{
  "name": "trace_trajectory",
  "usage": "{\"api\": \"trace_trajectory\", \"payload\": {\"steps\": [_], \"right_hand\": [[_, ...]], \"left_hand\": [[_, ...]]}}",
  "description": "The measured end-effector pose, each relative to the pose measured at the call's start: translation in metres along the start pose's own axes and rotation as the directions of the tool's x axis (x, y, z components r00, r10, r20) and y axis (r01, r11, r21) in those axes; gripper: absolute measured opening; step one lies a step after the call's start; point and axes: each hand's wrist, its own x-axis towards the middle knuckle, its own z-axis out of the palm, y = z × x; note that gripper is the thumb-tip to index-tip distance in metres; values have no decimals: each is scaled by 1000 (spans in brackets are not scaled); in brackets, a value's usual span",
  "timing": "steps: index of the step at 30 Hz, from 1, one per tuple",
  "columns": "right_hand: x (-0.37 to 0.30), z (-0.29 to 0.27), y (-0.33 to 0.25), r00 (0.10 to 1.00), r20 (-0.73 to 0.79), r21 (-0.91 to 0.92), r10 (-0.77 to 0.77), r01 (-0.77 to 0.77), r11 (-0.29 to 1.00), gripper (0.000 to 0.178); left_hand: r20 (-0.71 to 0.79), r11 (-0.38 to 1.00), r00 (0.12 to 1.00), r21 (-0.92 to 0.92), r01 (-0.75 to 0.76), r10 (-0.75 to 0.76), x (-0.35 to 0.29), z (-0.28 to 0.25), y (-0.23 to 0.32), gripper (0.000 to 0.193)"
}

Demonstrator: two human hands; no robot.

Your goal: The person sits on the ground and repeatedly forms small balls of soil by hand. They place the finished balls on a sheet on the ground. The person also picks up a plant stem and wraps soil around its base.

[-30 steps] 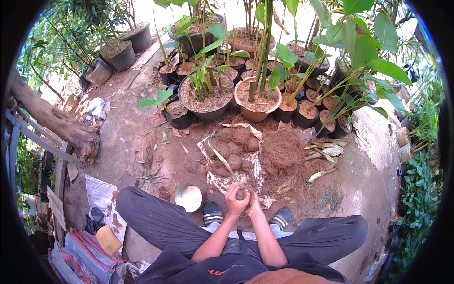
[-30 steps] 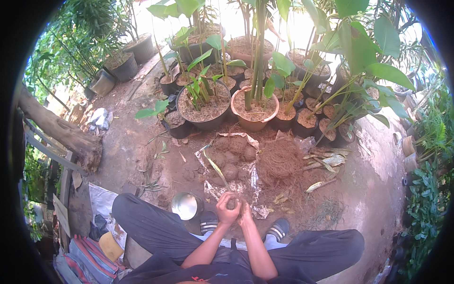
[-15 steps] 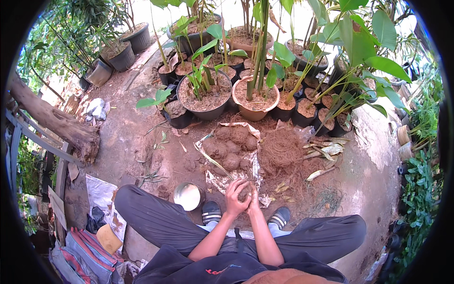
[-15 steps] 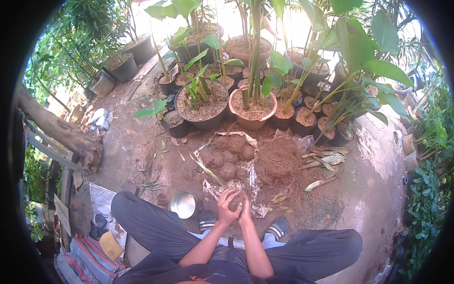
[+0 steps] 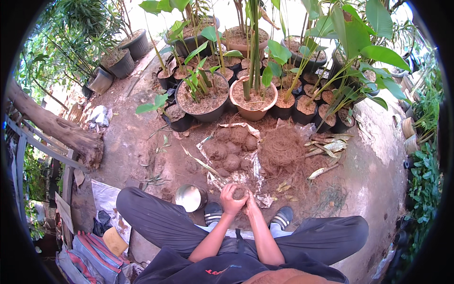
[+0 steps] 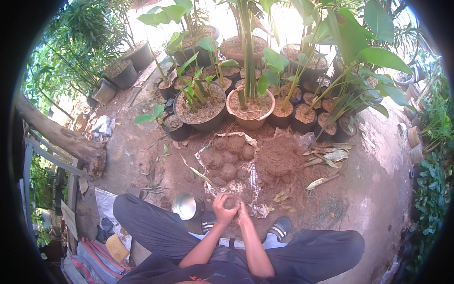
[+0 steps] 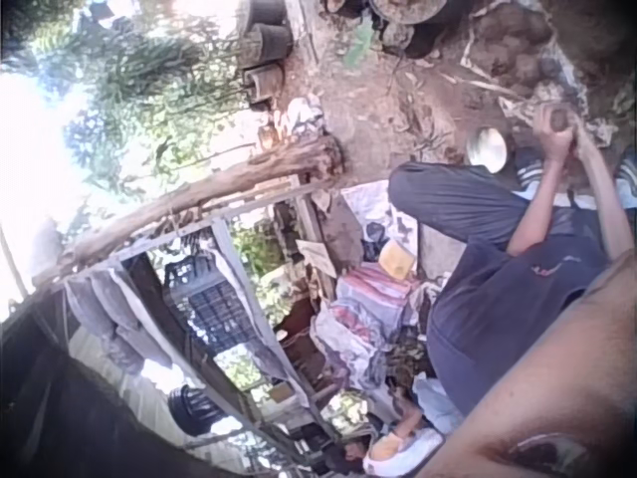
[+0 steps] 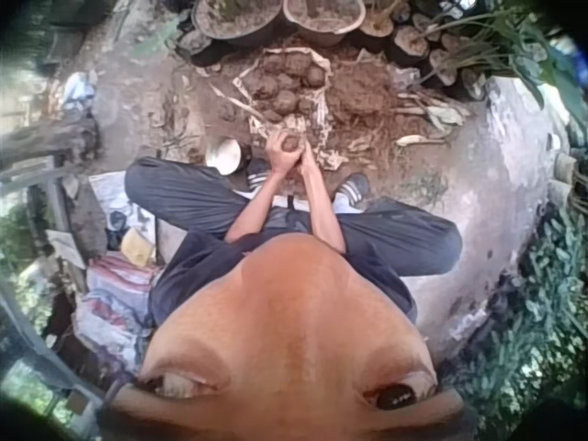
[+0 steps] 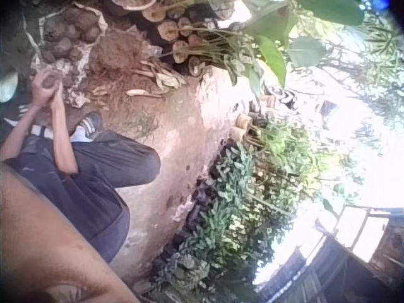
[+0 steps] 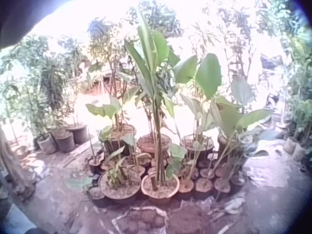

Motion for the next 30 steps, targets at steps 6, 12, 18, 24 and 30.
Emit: {"api": "trace_trajectory", "payload": {"steps": [6,12,18,24,30], "right_hand": [[13,-8,-5,991,117,-4,-58,59,998,31],[1,5,-5,985,114,-119,-130,144,982,29],[1,3,-5,991,103,0,-91,92,996,27],[2,0,11,978,142,-63,-150,160,985,28],[5,-4,-14,971,5,-74,-238,238,968,41]], "left_hand": [[-7,993,998,-97,69,-70,-1,13,-4,22],[-38,997,998,-65,46,-48,6,4,9,19],[-44,993,992,-22,-116,115,13,-2,14,16],[-39,997,998,-69,-43,40,6,-11,8,14],[-23,965,998,-259,49,-57,8,-3,22,43]]}}
